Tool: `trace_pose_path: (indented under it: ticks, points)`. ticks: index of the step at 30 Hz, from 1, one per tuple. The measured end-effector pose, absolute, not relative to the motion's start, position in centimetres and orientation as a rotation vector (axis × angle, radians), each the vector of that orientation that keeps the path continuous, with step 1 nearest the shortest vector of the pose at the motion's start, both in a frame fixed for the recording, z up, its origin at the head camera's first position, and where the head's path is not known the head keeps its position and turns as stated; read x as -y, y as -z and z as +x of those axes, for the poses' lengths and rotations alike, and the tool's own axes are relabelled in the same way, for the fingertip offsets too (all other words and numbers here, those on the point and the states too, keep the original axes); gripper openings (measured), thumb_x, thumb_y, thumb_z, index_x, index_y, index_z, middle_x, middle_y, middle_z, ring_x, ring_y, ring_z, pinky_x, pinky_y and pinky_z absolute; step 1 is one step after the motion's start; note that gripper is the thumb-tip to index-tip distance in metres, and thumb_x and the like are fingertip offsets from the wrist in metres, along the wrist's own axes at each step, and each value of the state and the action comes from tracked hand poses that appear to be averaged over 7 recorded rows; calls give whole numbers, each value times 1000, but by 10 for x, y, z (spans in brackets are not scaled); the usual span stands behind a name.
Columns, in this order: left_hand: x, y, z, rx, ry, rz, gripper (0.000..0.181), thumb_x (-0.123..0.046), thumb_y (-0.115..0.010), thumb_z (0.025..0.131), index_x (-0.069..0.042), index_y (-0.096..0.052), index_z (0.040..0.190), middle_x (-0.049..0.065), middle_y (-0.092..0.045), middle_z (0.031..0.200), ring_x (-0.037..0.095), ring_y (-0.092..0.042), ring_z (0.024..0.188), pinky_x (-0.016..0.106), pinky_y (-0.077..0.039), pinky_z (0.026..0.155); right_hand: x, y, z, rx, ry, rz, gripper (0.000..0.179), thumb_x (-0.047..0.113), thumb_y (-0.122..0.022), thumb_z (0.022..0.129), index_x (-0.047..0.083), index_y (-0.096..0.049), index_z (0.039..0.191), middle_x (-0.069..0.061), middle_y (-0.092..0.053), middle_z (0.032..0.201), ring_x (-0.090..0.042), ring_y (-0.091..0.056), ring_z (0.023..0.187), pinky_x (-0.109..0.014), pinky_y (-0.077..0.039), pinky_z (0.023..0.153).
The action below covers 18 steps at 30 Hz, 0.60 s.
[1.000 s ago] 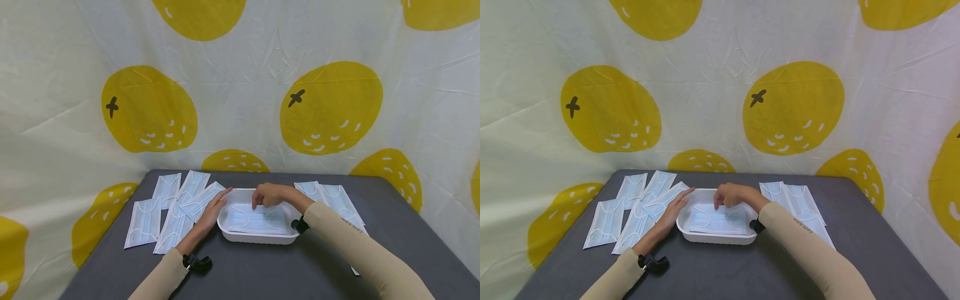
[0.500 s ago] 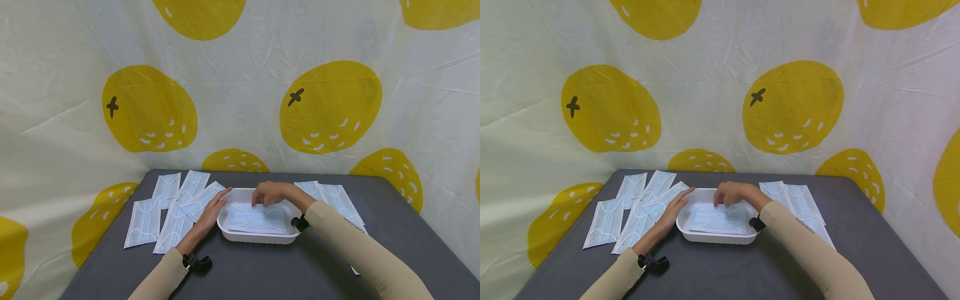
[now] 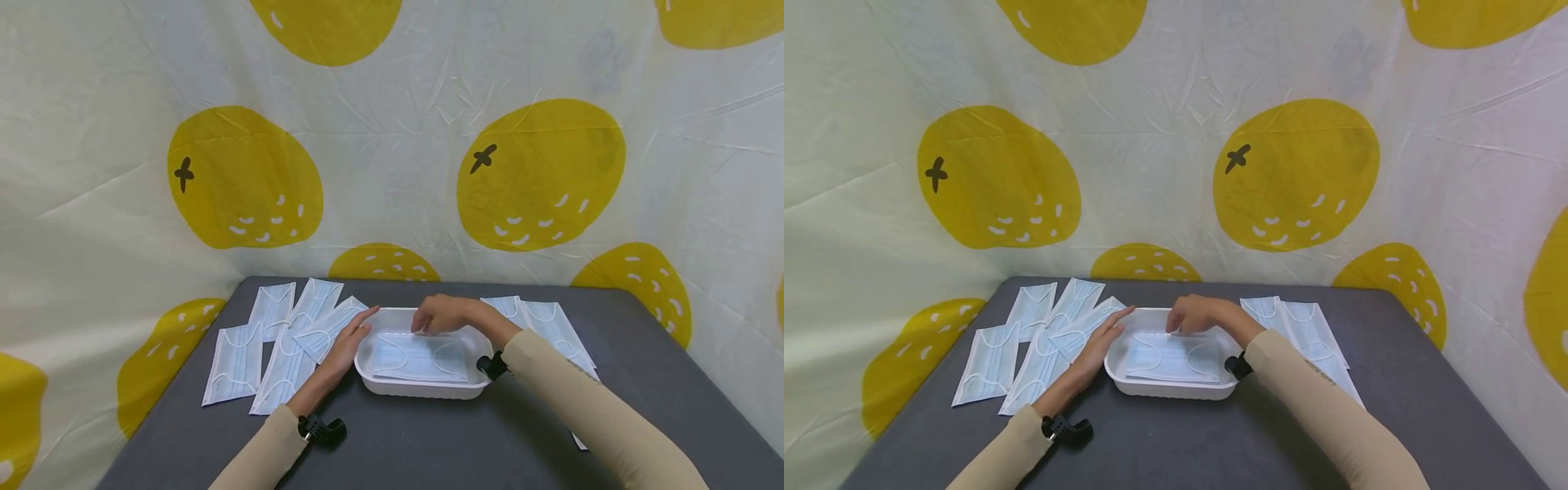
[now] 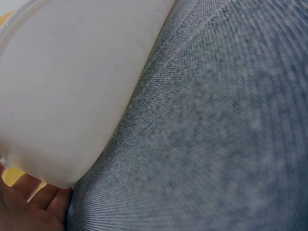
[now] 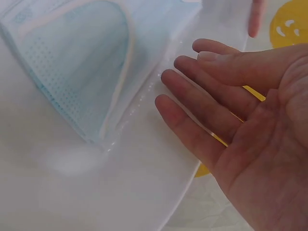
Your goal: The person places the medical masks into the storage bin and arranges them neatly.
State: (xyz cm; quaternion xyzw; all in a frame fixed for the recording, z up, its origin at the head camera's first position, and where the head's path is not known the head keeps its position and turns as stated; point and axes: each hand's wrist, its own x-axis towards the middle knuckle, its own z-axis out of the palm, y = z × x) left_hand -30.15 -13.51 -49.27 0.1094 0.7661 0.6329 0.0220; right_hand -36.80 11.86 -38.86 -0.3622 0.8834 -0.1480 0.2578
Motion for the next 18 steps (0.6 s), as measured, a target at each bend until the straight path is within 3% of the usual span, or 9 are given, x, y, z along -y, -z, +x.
trace_pose_path:
  ticks: [7, 12, 18]
  points:
    - [135, 492, -303, -2375, -1955, 337, 46, -24, -39, 111, -21, -46, 157, 6, -38, 167, 31, -26, 158, 61, -14, 129, -129, 377, -363, -2392, 547, -1029, 26, 4, -64, 96, 6, -76, 119, -9, -77, 116, -16, -70, 103, -36, -59, 95]
    - [134, 490, -303, -2370, -1955, 343, 47, -24, -39, 111, -20, -45, 157, 4, -39, 166, 30, -27, 158, 60, -15, 129, -145, 367, -357, -2354, 665, -1092, 27, 7, -62, 99, 0, -72, 123, -14, -78, 110, -19, -73, 95, -32, -61, 86]
    - [134, 492, -302, -2374, -1973, 352, 46, -22, -39, 112, -17, -46, 157, 7, -40, 166, 31, -28, 157, 59, -16, 129, -173, 351, -349, -2332, 811, -1066, 30, 14, -57, 104, 3, -69, 129, -21, -74, 118, -27, -74, 103, -41, -61, 93]
